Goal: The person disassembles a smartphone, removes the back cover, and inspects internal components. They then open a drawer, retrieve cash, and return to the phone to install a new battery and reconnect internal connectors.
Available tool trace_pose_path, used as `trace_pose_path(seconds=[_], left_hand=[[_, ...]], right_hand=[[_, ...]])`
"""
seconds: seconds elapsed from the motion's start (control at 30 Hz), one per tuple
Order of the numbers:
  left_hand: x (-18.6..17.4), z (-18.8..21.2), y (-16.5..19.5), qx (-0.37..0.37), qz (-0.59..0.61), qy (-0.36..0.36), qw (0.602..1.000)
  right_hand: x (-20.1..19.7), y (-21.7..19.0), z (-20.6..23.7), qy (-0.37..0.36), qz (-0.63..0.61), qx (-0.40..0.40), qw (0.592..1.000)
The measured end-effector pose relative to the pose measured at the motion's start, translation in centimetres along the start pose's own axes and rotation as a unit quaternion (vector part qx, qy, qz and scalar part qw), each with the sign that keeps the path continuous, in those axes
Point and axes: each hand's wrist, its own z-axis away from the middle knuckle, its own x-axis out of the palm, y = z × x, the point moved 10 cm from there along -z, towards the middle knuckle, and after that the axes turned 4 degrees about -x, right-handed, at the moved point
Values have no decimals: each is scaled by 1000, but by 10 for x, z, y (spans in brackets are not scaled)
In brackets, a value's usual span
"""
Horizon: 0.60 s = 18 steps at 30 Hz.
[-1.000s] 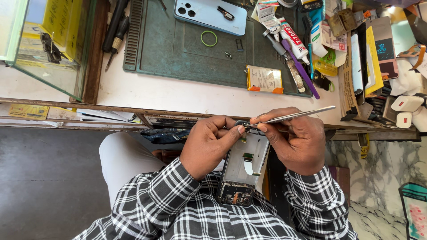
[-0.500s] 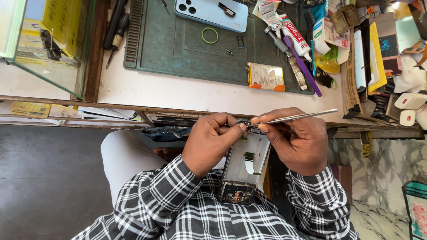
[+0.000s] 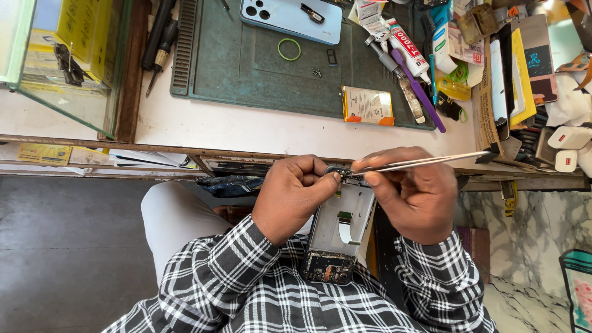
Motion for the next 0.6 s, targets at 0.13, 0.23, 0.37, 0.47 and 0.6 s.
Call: trace_pose_path(seconds=[0.13,0.23,0.37,0.47,0.6], left_hand=[[3,1,1,-5,40,-11,999],[3,4,3,-6,40,-17,999],[2,6,8,0,17,-6,1000],[4,11,13,12,12,-3,1000],[8,19,19,17,27,-23,999]], right_hand=[[-21,3,6,82,-78,-17,993],[-30,12,10,106,-138,-13,985],[-23,25,18,87,-148,12,985],[-16,32,25,77,-129,52,987],[0,37,35,31,-105,147,983]])
